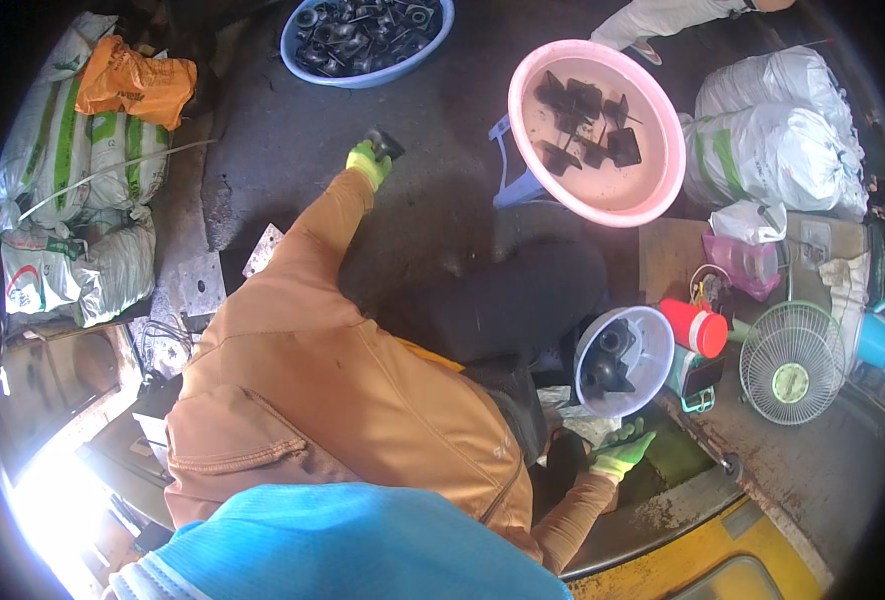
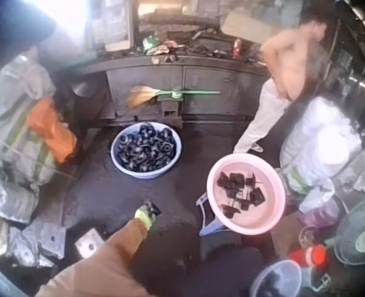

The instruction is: The person repeatedly picks up black plastic parts from a pink basin, rubs them against a grinding wheel, and places them into a white bucket. The person handles the parts one at a time and repeats the cycle continuously.

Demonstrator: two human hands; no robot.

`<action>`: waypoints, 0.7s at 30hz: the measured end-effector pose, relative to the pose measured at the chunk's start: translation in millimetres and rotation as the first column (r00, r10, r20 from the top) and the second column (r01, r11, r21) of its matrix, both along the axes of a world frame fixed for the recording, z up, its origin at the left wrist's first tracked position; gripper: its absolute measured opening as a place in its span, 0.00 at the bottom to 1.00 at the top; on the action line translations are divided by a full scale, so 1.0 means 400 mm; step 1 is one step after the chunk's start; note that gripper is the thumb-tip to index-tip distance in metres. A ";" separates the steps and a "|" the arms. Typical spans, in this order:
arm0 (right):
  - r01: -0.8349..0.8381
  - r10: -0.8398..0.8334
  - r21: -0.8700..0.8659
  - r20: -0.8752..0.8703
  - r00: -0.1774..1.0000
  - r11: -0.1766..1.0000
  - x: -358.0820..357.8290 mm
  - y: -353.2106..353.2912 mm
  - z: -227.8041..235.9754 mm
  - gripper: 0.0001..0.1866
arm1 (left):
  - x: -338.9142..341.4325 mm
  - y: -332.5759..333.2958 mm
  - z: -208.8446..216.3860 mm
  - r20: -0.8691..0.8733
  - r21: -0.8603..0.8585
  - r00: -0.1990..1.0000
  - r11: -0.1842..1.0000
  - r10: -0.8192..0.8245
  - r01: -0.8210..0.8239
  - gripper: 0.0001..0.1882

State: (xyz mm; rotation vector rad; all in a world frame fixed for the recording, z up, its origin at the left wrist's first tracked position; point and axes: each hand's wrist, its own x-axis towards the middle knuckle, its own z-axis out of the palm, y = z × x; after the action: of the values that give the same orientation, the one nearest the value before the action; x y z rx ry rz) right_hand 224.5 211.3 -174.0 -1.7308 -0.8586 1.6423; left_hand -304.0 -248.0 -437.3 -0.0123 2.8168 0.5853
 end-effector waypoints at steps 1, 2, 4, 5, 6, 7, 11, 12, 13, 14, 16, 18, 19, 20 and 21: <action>0.018 -0.017 -0.020 0.016 1.000 1.000 0.008 0.002 -0.009 0.25 | -0.054 -0.009 -0.012 -0.021 -0.005 0.998 0.998 0.056 -0.056 0.24; 0.011 -0.010 -0.024 0.053 0.999 1.000 0.015 0.004 -0.017 0.25 | -0.104 -0.018 -0.016 -0.134 -0.022 0.990 0.999 0.044 -0.048 0.26; -0.013 0.016 -0.036 0.104 0.994 0.999 0.022 0.004 -0.025 0.24 | -0.217 -0.020 -0.001 -0.326 0.107 0.933 0.987 0.151 -0.122 0.28; 0.022 -0.018 -0.030 0.137 0.990 0.999 0.024 0.004 -0.026 0.24 | -0.285 -0.019 0.020 -0.321 0.173 0.921 0.970 0.219 -0.170 0.27; 0.058 -0.054 -0.024 0.170 0.984 0.998 0.025 0.004 -0.025 0.24 | -0.347 -0.013 0.043 -0.306 0.298 0.902 0.930 0.305 -0.214 0.24; 0.097 -0.092 -0.016 0.199 0.976 0.995 0.026 0.006 -0.023 0.24 | -0.425 -0.011 0.078 -0.334 0.138 0.893 0.953 0.302 -0.271 0.22; 0.093 -0.091 -0.012 0.112 0.989 0.996 0.039 0.030 -0.011 0.22 | -0.677 -0.036 0.221 -0.351 -0.624 0.880 0.781 -0.321 0.036 0.15; 0.071 -0.065 -0.044 0.122 0.990 0.996 0.044 0.039 -0.009 0.23 | -0.709 -0.032 0.241 -0.355 -0.630 0.856 0.773 -0.375 0.078 0.15; 0.078 -0.075 -0.028 0.101 0.992 0.997 0.046 0.049 -0.010 0.23 | -0.733 -0.025 0.255 -0.293 -0.661 0.867 0.741 -0.404 0.122 0.15; 0.086 -0.084 -0.018 0.082 0.993 0.996 0.048 0.054 -0.010 0.24 | -0.737 -0.014 0.257 -0.250 -0.705 0.852 0.690 -0.460 0.165 0.15; 0.057 -0.056 0.000 0.095 0.994 0.998 0.040 0.058 -0.006 0.25 | -0.711 0.025 0.238 -0.074 -0.812 0.823 0.513 -0.563 0.278 0.14; -0.015 0.013 0.015 0.142 0.990 1.000 0.014 0.048 0.005 0.26 | -0.642 0.058 0.192 -0.127 -0.759 0.753 0.552 -0.646 0.345 0.11; -0.028 0.024 0.026 0.137 0.990 0.999 -0.003 0.039 0.017 0.25 | -0.599 0.073 0.164 -0.168 -0.704 0.736 0.603 -0.655 0.375 0.12; -0.044 0.041 0.024 0.127 0.991 0.999 -0.019 0.026 0.033 0.25 | -0.557 0.096 0.134 -0.177 -0.636 0.730 0.643 -0.661 0.427 0.10; -0.102 0.101 0.004 0.074 0.992 0.995 -0.034 0.009 0.049 0.24 | -0.513 0.114 0.107 -0.193 -0.564 0.730 0.683 -0.655 0.464 0.10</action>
State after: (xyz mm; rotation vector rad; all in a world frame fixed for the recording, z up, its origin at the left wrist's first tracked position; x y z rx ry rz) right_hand 210.8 214.9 -154.3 -1.7779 -1.0017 1.6460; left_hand -509.2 -202.3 -394.5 0.9644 2.9894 -0.3143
